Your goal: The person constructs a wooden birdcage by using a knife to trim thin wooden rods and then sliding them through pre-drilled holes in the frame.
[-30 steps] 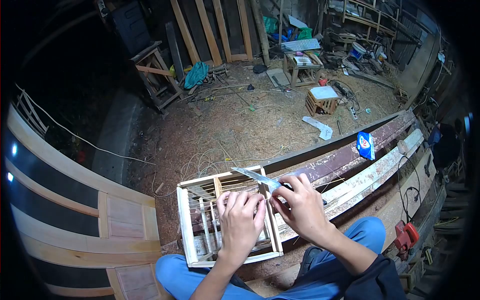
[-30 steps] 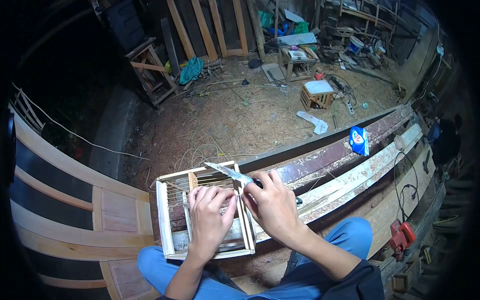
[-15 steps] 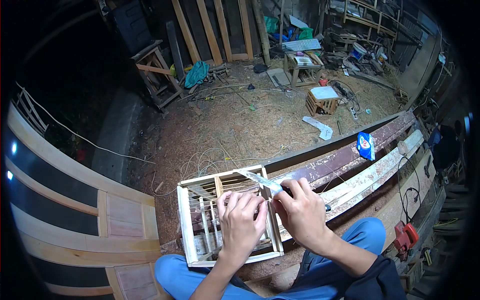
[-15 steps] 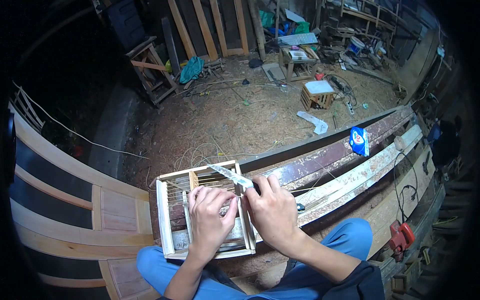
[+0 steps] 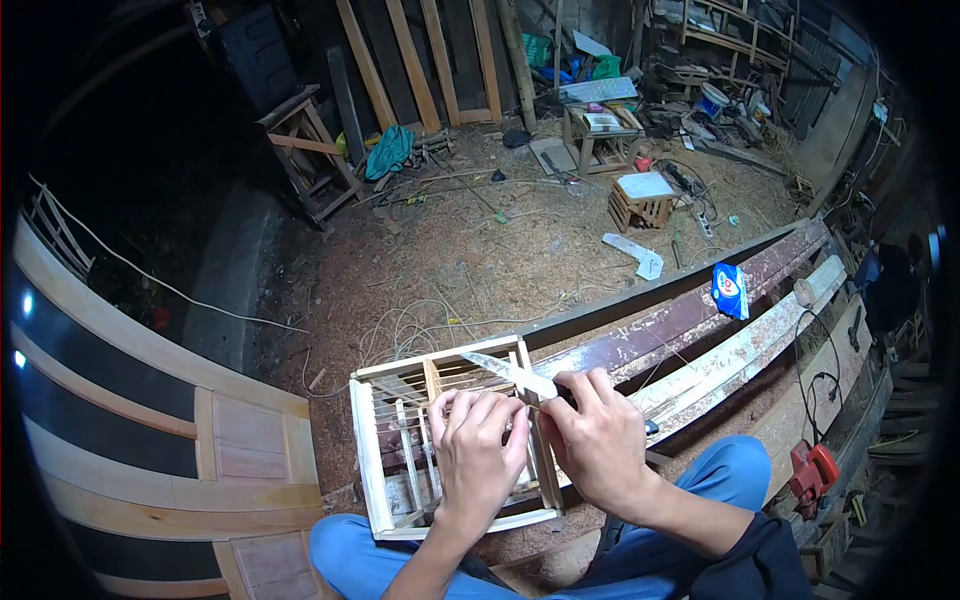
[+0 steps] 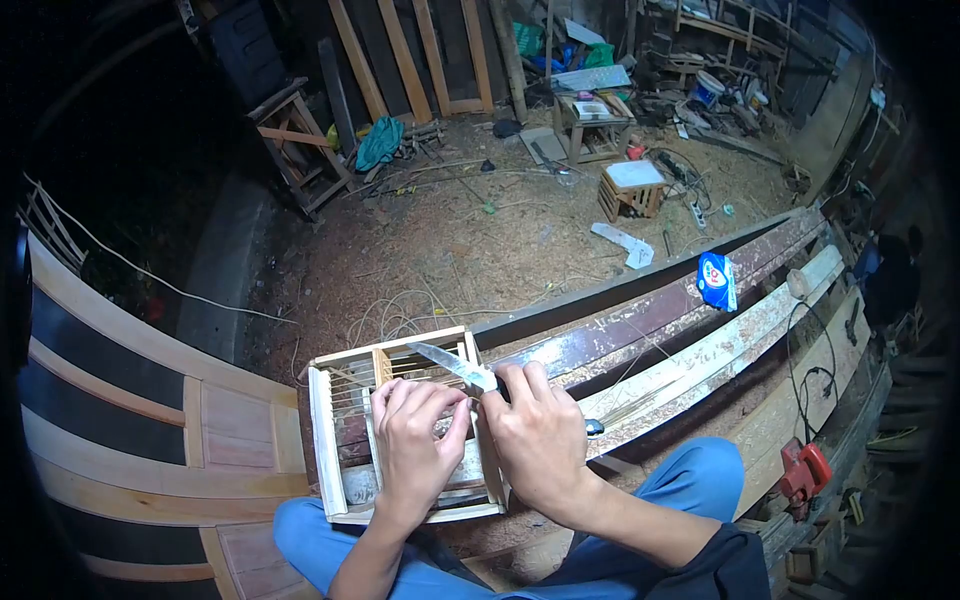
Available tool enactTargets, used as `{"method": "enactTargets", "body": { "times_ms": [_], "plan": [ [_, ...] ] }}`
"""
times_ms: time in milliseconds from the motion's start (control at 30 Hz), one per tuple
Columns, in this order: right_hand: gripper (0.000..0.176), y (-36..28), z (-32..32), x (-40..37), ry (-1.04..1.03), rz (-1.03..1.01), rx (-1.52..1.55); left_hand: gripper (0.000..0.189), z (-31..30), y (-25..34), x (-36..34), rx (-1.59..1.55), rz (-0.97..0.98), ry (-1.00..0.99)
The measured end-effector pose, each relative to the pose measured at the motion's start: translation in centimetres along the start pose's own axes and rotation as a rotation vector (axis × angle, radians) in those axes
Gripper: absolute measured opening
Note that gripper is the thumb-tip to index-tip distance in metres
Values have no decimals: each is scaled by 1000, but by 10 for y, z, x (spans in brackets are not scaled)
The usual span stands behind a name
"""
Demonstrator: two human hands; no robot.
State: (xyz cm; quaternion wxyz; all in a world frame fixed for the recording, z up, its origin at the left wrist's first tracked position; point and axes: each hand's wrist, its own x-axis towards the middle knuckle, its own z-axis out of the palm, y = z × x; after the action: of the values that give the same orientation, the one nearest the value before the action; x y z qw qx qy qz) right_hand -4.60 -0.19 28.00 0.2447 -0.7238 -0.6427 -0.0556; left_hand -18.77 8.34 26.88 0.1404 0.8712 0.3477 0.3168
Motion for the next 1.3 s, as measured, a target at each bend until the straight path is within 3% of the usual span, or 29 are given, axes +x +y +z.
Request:
{"method": "enactTargets", "body": {
  "times_ms": [400,600,933,1133,1200,1300],
  "plan": [
    [17,0,-4,-4,-23,60,163,10,2,-3,1,-13,-4,10],
    [22,26,-9,12,2,-56,203,12,-1,-6,1,-67,2,-34],
    [14,39,11,25,65,-47,218,10,-6,-6,3,-127,-23,-99],
    [14,39,0,26,32,-39,262,9,-1,-6,2,-144,-39,-50],
    [13,36,-8,21,-124,23,248,8,-1,-6,2,-140,-37,-35],
    [11,30,-14,13,-152,58,284,9,1,-7,0,-154,-62,-65]
  ]
}}
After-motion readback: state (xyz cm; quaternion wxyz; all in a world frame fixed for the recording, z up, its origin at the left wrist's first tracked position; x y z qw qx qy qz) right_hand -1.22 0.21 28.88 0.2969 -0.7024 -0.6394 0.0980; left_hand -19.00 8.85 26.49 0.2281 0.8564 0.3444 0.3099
